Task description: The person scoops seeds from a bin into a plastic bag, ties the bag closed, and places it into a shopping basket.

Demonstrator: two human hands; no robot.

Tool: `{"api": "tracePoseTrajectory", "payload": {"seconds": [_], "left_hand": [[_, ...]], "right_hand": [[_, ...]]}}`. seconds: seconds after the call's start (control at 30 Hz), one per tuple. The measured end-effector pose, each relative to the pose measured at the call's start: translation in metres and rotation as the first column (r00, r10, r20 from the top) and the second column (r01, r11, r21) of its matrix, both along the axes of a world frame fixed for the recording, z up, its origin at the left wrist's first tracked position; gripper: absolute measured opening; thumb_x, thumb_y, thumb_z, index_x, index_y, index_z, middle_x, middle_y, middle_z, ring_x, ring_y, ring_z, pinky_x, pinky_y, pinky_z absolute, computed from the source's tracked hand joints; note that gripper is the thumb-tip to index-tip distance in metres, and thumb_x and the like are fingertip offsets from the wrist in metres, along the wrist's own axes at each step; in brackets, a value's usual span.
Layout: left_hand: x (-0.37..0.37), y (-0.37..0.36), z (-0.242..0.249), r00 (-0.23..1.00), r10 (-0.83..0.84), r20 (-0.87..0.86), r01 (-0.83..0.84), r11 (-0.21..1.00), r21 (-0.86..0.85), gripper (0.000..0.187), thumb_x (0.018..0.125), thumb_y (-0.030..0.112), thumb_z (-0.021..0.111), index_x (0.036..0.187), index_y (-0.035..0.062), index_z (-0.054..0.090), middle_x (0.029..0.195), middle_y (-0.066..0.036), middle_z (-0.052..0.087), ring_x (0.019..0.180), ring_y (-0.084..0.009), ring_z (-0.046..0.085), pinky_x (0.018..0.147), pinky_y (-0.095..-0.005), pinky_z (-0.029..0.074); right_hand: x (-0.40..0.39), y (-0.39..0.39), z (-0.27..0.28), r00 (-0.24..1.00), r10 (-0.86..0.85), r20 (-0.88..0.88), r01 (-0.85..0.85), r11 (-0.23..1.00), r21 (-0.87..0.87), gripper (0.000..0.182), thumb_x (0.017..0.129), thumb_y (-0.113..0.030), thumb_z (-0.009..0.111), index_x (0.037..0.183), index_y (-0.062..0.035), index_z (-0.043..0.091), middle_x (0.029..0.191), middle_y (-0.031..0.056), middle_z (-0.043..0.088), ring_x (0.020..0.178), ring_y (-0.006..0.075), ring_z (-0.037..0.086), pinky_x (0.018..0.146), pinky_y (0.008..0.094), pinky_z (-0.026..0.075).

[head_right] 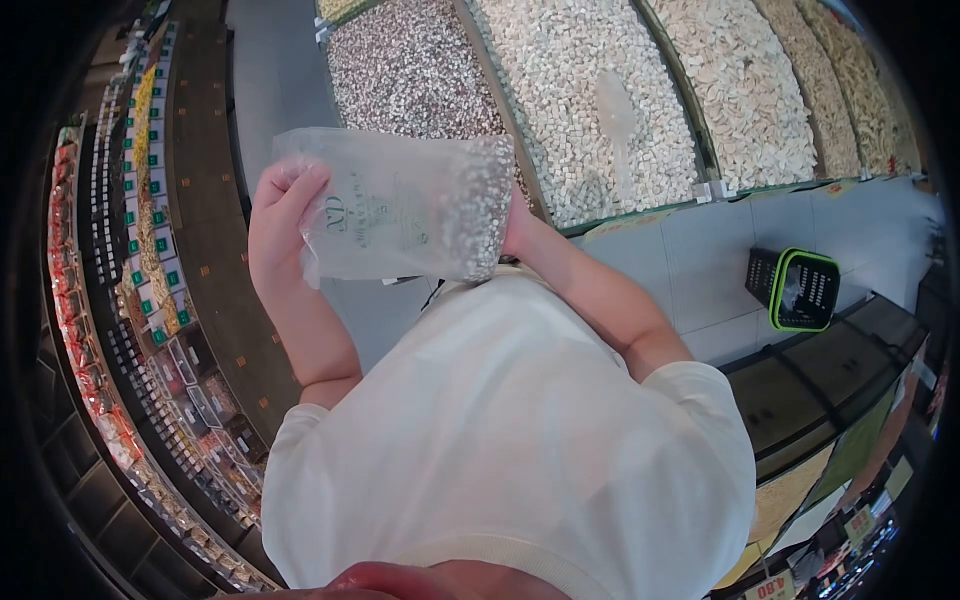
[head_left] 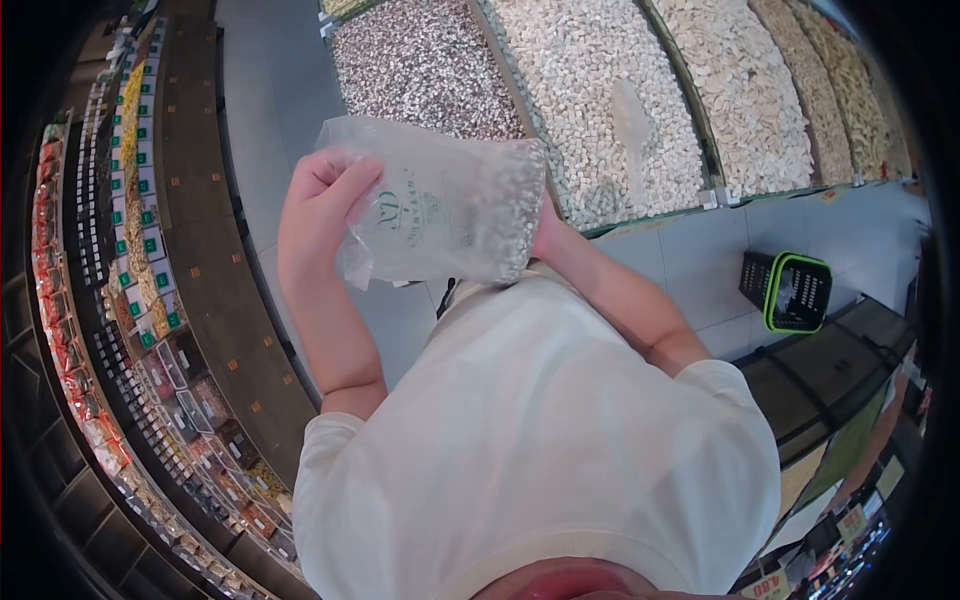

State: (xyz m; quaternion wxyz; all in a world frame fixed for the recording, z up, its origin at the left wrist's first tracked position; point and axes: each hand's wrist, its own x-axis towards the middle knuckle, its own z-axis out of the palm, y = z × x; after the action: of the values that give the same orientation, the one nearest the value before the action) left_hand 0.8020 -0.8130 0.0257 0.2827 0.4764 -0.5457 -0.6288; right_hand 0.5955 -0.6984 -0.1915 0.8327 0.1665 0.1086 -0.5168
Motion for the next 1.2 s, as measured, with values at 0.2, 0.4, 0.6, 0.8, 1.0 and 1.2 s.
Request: {"api": "tracePoseTrajectory", "payload": {"seconds": [0.2, 0.4, 0.6, 0.8, 1.0, 1.2], "left_hand": [[0.036, -0.031, -0.044, 0.989, -0.094, -0.11, 0.084, 0.992, -0.095, 0.027, 0.106, 0.026, 0.064, 0.108, 0.0003, 0.073, 0.09, -0.001, 0.071, 0.077, -0.0079, 0.061, 0.069, -0.0263, 0.048], [0.035, -0.01, -0.136, 0.69, 0.477, -0.545, -0.081, 0.798, 0.597, 0.047, 0.113, 0.04, 0.051, 0.14, 0.0025, 0.058, 0.132, -0.012, 0.067, 0.118, -0.024, 0.065, 0.103, -0.0381, 0.055], [0.021, 0.07, -0.286, 0.664, 0.447, -0.599, 0.094, 0.746, 0.66, 0.039, 0.11, 0.024, 0.054, 0.144, 0.0037, 0.056, 0.125, -0.01, 0.068, 0.114, -0.026, 0.067, 0.098, -0.0391, 0.059], [0.021, 0.063, -0.214, 0.967, -0.204, -0.151, 0.249, 0.879, 0.407, 0.049, 0.106, 0.022, 0.064, 0.151, 0.0047, 0.053, 0.148, -0.012, 0.059, 0.132, -0.0207, 0.056, 0.111, -0.0393, 0.049], [0.032, 0.059, -0.263, 0.825, -0.202, -0.527, 0.347, 0.918, 0.191, 0.054, 0.108, 0.026, 0.061, 0.156, 0.0049, 0.048, 0.154, -0.011, 0.054, 0.137, -0.022, 0.054, 0.117, -0.0409, 0.044], [0.017, 0.048, -0.216, 0.705, 0.24, -0.667, 0.207, 0.83, 0.518, 0.049, 0.113, 0.029, 0.049, 0.154, 0.0027, 0.048, 0.15, -0.011, 0.057, 0.137, -0.0217, 0.056, 0.115, -0.0397, 0.046]], "right_hand": [[0.009, -0.013, 0.023, 0.993, -0.047, -0.11, 0.048, 0.999, 0.01, 0.058, 0.109, -0.053, 0.039, 0.142, -0.0107, 0.062, 0.13, 0.0121, 0.069, 0.116, 0.0302, 0.069, 0.103, 0.052, 0.057], [0.017, -0.02, 0.015, 0.974, -0.05, -0.223, 0.059, 0.998, 0.036, 0.061, 0.108, -0.055, 0.039, 0.143, -0.0107, 0.061, 0.129, 0.0121, 0.069, 0.114, 0.0303, 0.068, 0.103, 0.0532, 0.056], [0.029, -0.03, 0.005, 0.979, -0.072, -0.193, 0.05, 0.992, -0.114, 0.067, 0.11, -0.054, 0.034, 0.16, -0.0096, 0.043, 0.157, 0.0152, 0.051, 0.144, 0.0358, 0.049, 0.123, 0.0567, 0.037], [0.046, -0.037, -0.026, 0.917, -0.15, -0.369, 0.178, 0.983, 0.043, 0.062, 0.109, -0.053, 0.036, 0.15, -0.0109, 0.054, 0.144, 0.0129, 0.062, 0.131, 0.0318, 0.059, 0.116, 0.0535, 0.046], [0.04, -0.038, -0.045, -0.107, -0.466, -0.878, -0.345, 0.846, -0.407, 0.062, 0.111, -0.049, 0.033, 0.158, -0.0108, 0.044, 0.156, 0.0114, 0.053, 0.142, 0.0306, 0.051, 0.123, 0.0482, 0.038], [0.028, -0.046, -0.041, -0.272, -0.368, -0.889, -0.232, 0.922, -0.31, 0.066, 0.11, -0.05, 0.034, 0.159, -0.0056, 0.043, 0.156, 0.0125, 0.054, 0.141, 0.0336, 0.052, 0.122, 0.0504, 0.04]]}}
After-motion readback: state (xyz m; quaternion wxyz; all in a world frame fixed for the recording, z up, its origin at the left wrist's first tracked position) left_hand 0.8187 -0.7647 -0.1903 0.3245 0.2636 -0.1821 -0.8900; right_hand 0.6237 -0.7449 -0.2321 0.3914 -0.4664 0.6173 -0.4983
